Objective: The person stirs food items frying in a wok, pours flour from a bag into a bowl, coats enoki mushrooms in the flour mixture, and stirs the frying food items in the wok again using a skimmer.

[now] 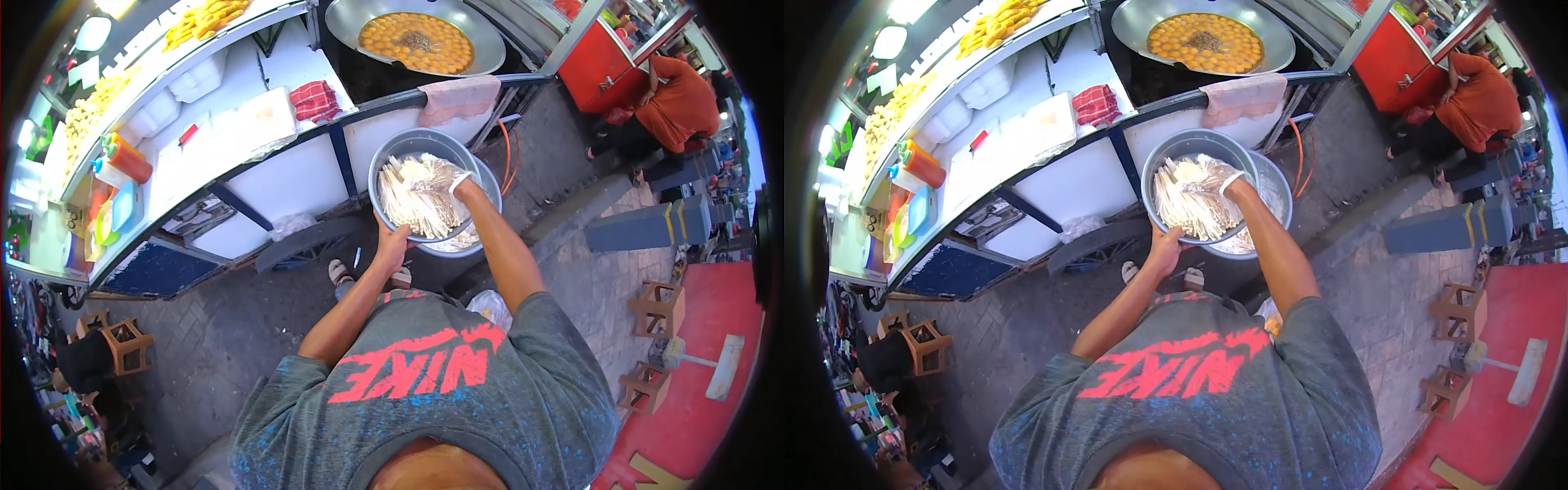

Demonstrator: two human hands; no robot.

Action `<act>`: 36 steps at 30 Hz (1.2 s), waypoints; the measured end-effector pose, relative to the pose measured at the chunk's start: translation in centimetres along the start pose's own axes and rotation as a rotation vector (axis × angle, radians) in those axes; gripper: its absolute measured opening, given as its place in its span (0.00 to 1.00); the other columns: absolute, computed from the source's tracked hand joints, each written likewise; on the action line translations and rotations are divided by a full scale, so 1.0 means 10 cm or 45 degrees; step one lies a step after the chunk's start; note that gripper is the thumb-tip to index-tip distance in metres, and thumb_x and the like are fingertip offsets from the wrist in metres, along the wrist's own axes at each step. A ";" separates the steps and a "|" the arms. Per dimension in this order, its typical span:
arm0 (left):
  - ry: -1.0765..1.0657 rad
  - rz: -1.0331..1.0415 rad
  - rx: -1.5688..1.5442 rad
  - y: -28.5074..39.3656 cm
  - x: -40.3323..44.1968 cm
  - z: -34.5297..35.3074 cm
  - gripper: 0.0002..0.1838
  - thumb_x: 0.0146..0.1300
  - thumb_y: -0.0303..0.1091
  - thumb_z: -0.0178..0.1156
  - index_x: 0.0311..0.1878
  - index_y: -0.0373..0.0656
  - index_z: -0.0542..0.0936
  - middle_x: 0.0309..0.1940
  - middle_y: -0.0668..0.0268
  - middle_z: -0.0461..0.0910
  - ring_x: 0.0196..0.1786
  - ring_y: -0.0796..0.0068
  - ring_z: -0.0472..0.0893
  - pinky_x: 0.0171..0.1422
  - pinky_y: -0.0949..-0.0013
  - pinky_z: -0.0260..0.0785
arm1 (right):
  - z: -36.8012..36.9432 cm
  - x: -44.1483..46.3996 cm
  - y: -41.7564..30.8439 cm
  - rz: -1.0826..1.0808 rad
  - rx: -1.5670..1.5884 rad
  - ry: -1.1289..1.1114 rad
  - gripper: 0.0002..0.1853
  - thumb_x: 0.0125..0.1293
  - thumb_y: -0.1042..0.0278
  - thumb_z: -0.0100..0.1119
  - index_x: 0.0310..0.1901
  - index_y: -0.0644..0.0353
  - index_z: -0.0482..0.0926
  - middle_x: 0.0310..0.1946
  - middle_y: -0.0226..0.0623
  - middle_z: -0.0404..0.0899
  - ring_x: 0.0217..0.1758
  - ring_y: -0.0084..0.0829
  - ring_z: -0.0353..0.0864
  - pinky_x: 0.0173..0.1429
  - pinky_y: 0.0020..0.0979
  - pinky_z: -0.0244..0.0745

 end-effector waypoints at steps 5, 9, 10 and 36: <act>0.032 0.101 -0.055 -0.16 0.10 0.04 0.39 0.56 0.15 0.43 0.68 0.57 0.44 0.60 0.55 0.64 0.57 0.57 0.75 0.50 0.54 0.78 | 0.34 -0.17 -0.74 0.004 -1.100 0.294 0.39 0.54 0.36 0.55 0.65 0.50 0.65 0.66 0.40 0.62 0.68 0.44 0.61 0.71 0.42 0.55; 0.061 0.160 -0.070 -0.21 0.15 0.10 0.37 0.57 0.15 0.43 0.67 0.57 0.46 0.60 0.57 0.63 0.58 0.60 0.73 0.51 0.56 0.78 | 0.50 0.04 -0.63 -0.161 -1.408 0.179 0.37 0.59 0.38 0.42 0.69 0.46 0.59 0.73 0.35 0.49 0.74 0.42 0.48 0.76 0.45 0.40; 0.073 0.198 -0.053 -0.19 0.10 0.11 0.37 0.57 0.15 0.43 0.67 0.57 0.46 0.60 0.57 0.63 0.57 0.61 0.73 0.52 0.57 0.78 | 0.53 0.07 -0.62 -0.242 -1.415 0.195 0.35 0.61 0.40 0.40 0.69 0.45 0.59 0.73 0.36 0.49 0.75 0.42 0.48 0.76 0.44 0.37; 0.001 0.049 -0.088 -0.17 0.05 -0.08 0.38 0.56 0.15 0.42 0.67 0.56 0.45 0.61 0.55 0.64 0.53 0.57 0.78 0.46 0.53 0.79 | 0.08 -0.67 -1.21 0.191 -1.226 0.442 0.24 0.56 0.52 0.54 0.53 0.53 0.77 0.50 0.47 0.77 0.52 0.44 0.78 0.55 0.39 0.73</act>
Point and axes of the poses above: each hand's wrist, its own x-axis towards the middle knuckle, its own z-axis out of the palm, y = z × x, the point moved 3 cm from there along x, towards the middle knuckle
